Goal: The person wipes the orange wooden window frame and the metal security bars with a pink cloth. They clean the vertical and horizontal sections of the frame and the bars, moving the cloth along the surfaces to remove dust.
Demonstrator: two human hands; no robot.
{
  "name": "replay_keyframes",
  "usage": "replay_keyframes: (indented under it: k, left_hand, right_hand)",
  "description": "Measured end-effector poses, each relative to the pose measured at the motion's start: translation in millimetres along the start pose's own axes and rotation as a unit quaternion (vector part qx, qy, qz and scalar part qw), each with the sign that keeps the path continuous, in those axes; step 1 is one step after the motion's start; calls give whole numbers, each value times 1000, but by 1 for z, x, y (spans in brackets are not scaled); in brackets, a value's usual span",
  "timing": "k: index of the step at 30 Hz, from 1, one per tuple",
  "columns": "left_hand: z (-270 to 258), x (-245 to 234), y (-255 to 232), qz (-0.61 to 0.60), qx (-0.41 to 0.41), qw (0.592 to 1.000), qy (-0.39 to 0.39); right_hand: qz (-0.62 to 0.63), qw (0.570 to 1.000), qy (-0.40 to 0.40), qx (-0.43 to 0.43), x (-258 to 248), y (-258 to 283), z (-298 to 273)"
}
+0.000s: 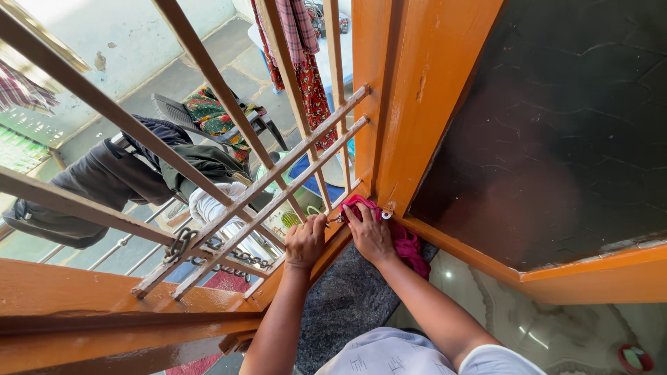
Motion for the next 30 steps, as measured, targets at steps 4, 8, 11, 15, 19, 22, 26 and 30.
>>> replay_keyframes:
  k: [4,8,11,15,19,22,26,30]
  left_hand:
    - [-9,15,-5,-71,-78,993,49]
    - [-22,-11,-30,-144,-113,983,30]
    - [-33,-32,-37,-145,-158,970,114]
    - [-43,-36,-42,-122,-231,918,297]
    - [-42,-16,-40,-95,-289,889,341]
    - [-32,6,-39,-67,-280,900,327]
    - [-23,37,-38,-72,-253,920,292]
    - [-26,57,-34,-89,-281,901,318]
  right_hand:
    - [71,997,7,26,9,-5,-1]
    - [80,996,14,30,13,-8,-5]
    - [80,996,22,28,9,-6,-3]
    - [80,996,2,27,3,-3,0]
    - [118,992,-16,34,2,-5,-1]
    - [118,992,-18,30,0,-5,-1]
    - [127,991,-5,38,0,-5,-2]
    - [121,992,-19,42,0,-6,-3]
Point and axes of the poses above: each hand's wrist, its own z-axis towards the middle knuckle, its own x-axis out of the palm, y = z × x, the point moved 5 cm from there along z, towards the middle knuckle, and after that the axes turned 3 degrees about -z, right-handed, at the moved point
